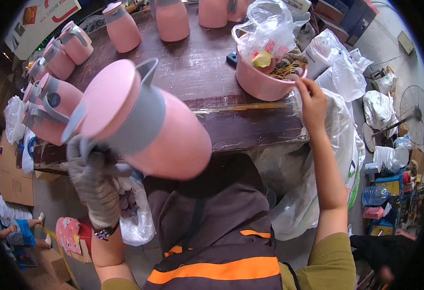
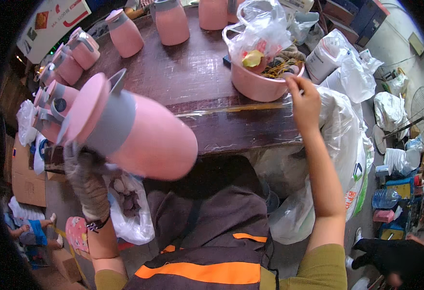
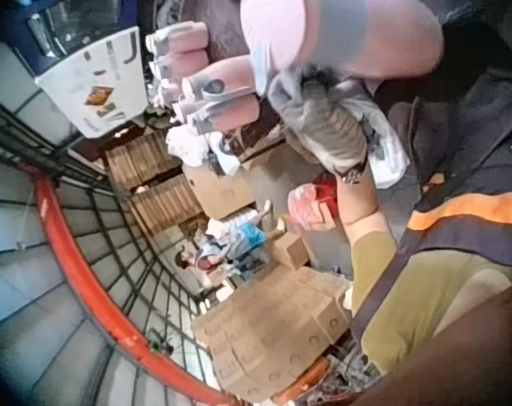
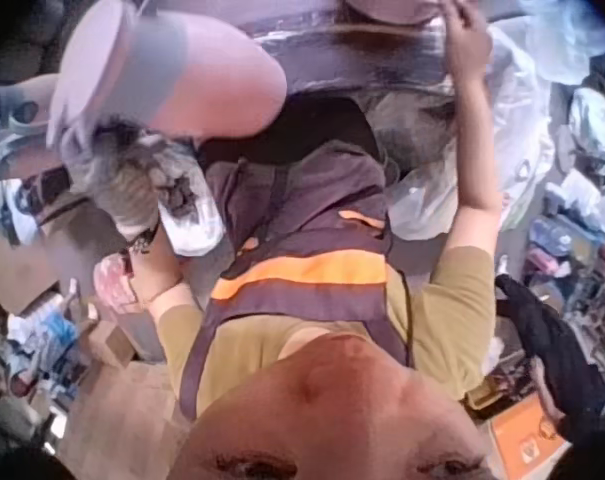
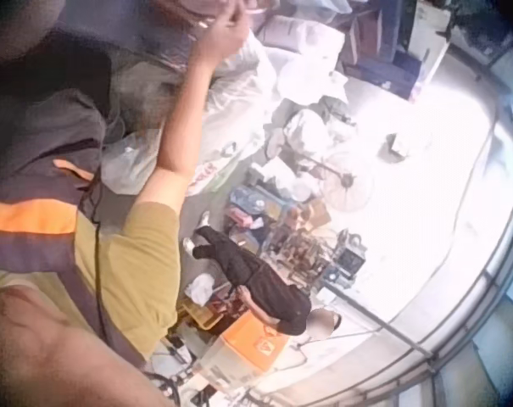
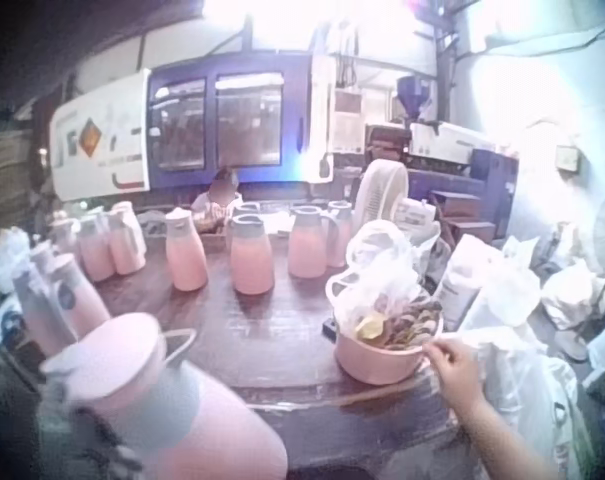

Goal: The person assembles pink plastic pitchers by attaching grey handles and white lids. They pick up pitcher bodies, fit the handles, and secure the lids, placing the finished units on a wooden table. A coworker is visible in the background performing similar tasks.

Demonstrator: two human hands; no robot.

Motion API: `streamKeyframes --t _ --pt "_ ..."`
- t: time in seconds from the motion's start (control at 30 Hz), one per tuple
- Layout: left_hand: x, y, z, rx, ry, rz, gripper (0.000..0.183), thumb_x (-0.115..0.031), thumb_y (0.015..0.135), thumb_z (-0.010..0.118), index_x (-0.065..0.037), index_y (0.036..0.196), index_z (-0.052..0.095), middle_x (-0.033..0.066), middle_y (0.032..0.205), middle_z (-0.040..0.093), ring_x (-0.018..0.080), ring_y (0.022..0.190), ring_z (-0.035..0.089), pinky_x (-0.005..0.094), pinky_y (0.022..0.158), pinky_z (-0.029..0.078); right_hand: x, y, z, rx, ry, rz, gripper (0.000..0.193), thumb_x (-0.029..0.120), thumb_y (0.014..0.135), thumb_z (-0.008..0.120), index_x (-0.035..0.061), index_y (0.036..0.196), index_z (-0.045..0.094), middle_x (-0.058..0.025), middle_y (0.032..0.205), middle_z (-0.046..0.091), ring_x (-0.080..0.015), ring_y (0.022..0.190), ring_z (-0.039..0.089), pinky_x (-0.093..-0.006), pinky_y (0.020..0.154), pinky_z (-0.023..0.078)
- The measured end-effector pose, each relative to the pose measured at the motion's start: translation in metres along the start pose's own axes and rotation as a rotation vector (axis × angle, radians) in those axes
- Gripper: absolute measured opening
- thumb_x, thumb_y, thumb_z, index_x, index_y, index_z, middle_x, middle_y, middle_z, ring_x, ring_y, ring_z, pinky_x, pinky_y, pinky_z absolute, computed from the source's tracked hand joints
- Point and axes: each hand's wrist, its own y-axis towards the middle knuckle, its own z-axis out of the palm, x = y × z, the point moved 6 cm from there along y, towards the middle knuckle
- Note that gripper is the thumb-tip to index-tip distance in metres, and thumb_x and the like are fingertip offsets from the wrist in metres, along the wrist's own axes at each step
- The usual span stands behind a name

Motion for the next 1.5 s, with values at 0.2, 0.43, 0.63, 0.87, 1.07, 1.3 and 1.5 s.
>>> streamKeyframes --t 0.2,0.43,0.63,0.87,1.07,1.3,1.5 --pt "0.042 -0.003 0.069 -0.036 -0.006 -0.171 0.025 -0.004 0.085 0.061 -0.004 0.110 0.056 0.0006 0.097 0.061 0.0057 0.074 0.054 0.0189 0.064 0.045 -0.039 0.066 0.018 0.262 -0.472 -0.097 0.017 0.020 0.082 0.065 0.0068 0.091 0.070 -0.0122 0.093 0.067 -0.0298 0.085 0.064 -0.0360 0.076 0.049" --pt "0.060 -0.007 0.089 0.102 0.003 -0.257 0.032 -0.006 0.087 0.061 -0.003 0.118 0.052 0.0037 0.100 0.060 0.0087 0.073 0.057 0.0245 0.067 0.049 -0.049 0.076 0.014 0.253 -0.287 -0.019 0.019 0.023 0.083 0.063 0.0069 0.092 0.067 -0.0119 0.086 0.067 -0.0284 0.082 0.065 -0.0376 0.073 0.049" --pt "0.067 -0.016 0.089 0.165 0.018 -0.274 0.020 -0.004 0.088 0.060 -0.004 0.108 0.057 0.0014 0.099 0.059 0.0031 0.073 0.049 0.0187 0.064 0.043 -0.064 0.082 0.018 0.465 -0.283 0.083 0.019 0.021 0.083 0.063 0.0044 0.092 0.066 -0.0116 0.086 0.068 -0.0267 0.082 0.065 -0.0371 0.075 0.049" --pt "0.072 -0.019 0.085 0.205 0.048 -0.312 0.017 -0.006 0.088 0.062 -0.005 0.105 0.059 -0.0031 0.085 0.057 0.0032 0.073 0.049 0.0196 0.064 0.042 -0.055 0.092 0.015 0.464 -0.442 -0.018 0.021 0.020 0.076 0.067 0.0033 0.089 0.066 -0.0125 0.082 0.067 -0.0272 0.083 0.064 -0.0370 0.076 0.048" --pt "0.077 -0.020 0.081 0.214 0.113 -0.258 0.017 -0.008 0.087 0.064 -0.005 0.103 0.060 -0.0024 0.086 0.058 0.0048 0.076 0.051 0.0211 0.068 0.044 -0.039 0.088 0.010 0.292 -0.398 -0.047 0.016 0.021 0.085 0.062 0.0079 0.094 0.067 -0.0113 0.084 0.068 -0.0248 0.076 0.066 -0.0352 0.068 0.049" --pt "0.073 -0.024 0.086 0.227 0.077 -0.308 0.016 -0.007 0.087 0.064 -0.005 0.101 0.060 -0.0035 0.085 0.057 0.0029 0.073 0.050 0.0187 0.065 0.042 -0.041 0.096 -0.010 0.084 -0.047 0.000 0.017 0.018 0.090 0.058 0.0030 0.095 0.063 -0.0074 0.086 0.069 -0.0162 0.069 0.067 -0.0289 0.057 0.048" --pt "0.071 -0.026 0.091 0.308 -0.035 -0.274 0.019 -0.007 0.088 0.060 -0.003 0.107 0.060 -0.0047 0.084 0.056 0.0020 0.071 0.049 0.0172 0.062 0.039 -0.063 0.099 -0.026 -0.081 0.340 0.287 0.019 0.018 0.089 0.063 0.0015 0.097 0.058 -0.0060 0.085 0.068 -0.0104 0.067 0.065 -0.0223 0.052 0.044"
